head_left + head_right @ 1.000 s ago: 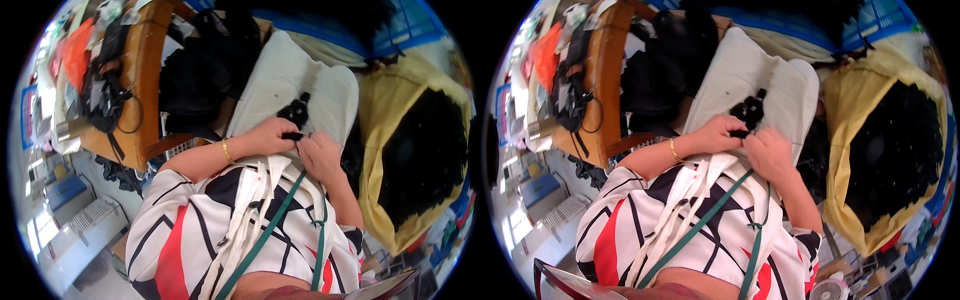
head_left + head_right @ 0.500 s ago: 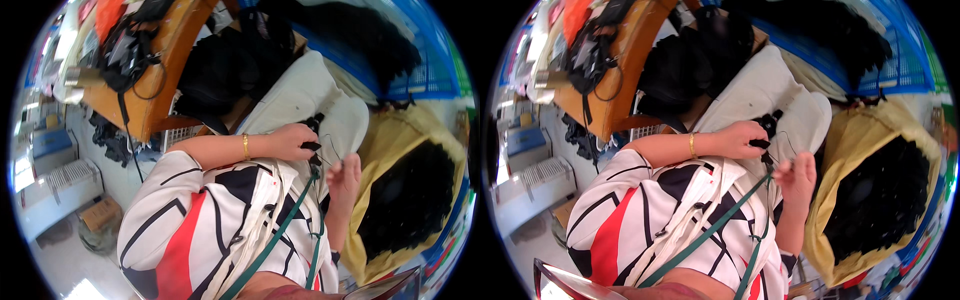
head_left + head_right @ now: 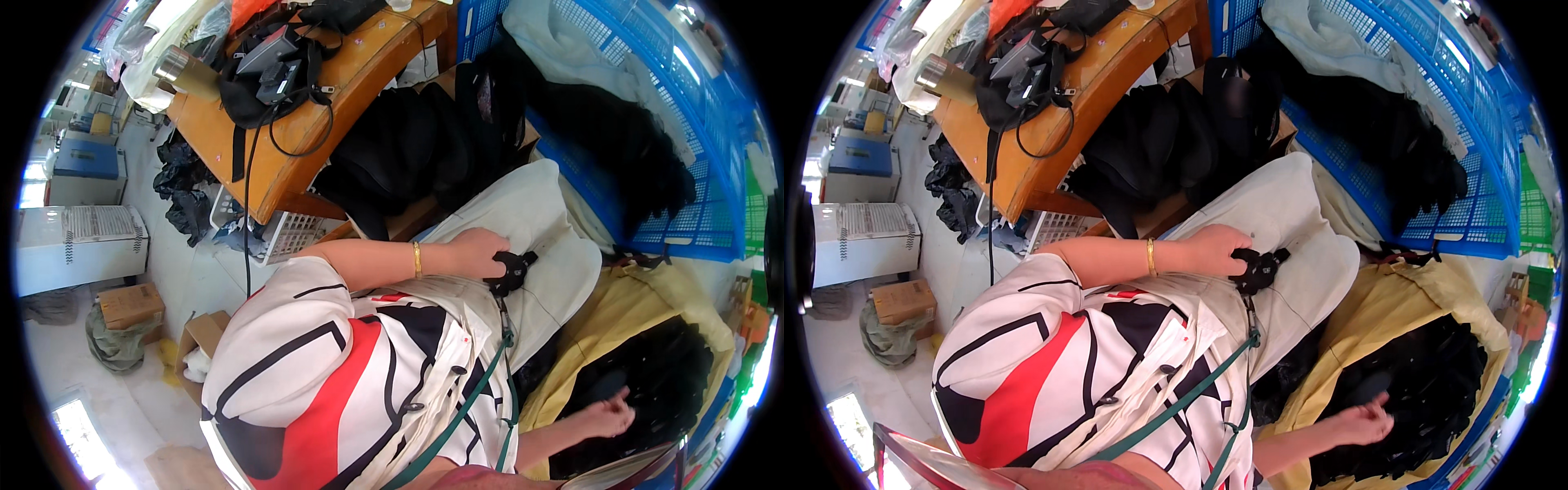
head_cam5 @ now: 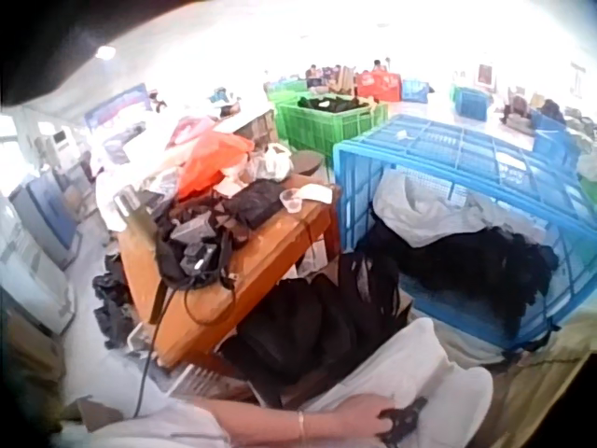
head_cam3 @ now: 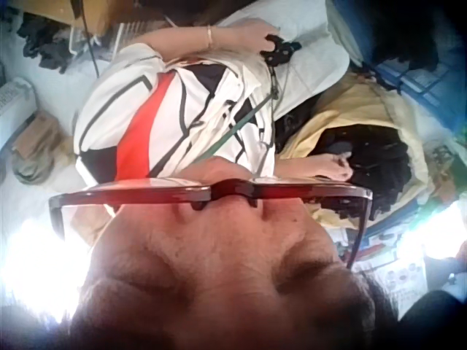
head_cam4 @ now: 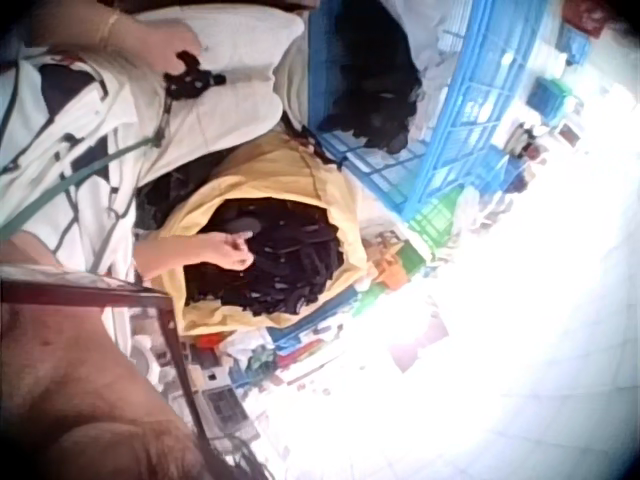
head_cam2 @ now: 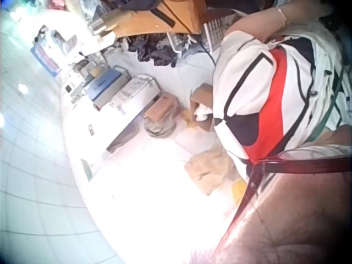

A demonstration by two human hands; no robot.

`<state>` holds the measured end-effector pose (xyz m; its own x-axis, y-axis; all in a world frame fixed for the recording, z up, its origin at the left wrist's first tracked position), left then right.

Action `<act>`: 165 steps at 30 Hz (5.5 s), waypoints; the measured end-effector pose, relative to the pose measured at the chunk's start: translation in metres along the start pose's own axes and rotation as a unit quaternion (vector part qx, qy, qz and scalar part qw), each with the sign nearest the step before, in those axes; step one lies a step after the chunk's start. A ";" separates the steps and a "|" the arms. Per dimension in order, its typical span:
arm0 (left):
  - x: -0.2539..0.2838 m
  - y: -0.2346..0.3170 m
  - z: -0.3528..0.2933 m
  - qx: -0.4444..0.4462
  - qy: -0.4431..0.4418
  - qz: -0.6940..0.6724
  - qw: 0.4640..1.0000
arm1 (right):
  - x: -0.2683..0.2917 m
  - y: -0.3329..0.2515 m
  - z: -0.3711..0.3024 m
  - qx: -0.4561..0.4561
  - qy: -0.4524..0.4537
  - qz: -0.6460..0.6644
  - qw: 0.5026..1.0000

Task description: The person sits cross-legged and sews a black shoe using a needle and thread. They repeatedly insert the needle into the shoe's sole and pull the thread through to secure the stitching.

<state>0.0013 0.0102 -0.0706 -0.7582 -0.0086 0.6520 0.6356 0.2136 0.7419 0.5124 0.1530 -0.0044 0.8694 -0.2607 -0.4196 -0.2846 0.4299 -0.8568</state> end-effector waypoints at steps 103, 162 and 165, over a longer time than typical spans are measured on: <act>-0.030 0.024 -0.012 0.274 0.007 -0.554 0.786 | -0.255 0.096 -0.220 -0.473 -0.370 -0.157 0.784; -0.043 0.092 0.062 -0.288 -0.222 0.313 0.878 | 0.012 -0.013 0.006 -0.021 0.286 0.218 0.933; -0.021 0.107 0.052 -0.244 -0.048 0.231 0.941 | -0.001 -0.009 -0.021 -0.001 0.233 0.073 0.970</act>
<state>0.0781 0.0840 -0.0128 -0.3801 0.0685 0.9224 0.8736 -0.3010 0.3823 0.5055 0.1315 -0.0021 0.5436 -0.5590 -0.6261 -0.3922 0.4903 -0.7783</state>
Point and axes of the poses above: each hand's wrist, its own z-axis towards the middle knuckle, its own x-axis out of the back of the hand, y = z × x, the point moved 6 cm from there along z, towards the middle knuckle, and after that the axes turned 13 degrees about z, right-handed, at the moved point
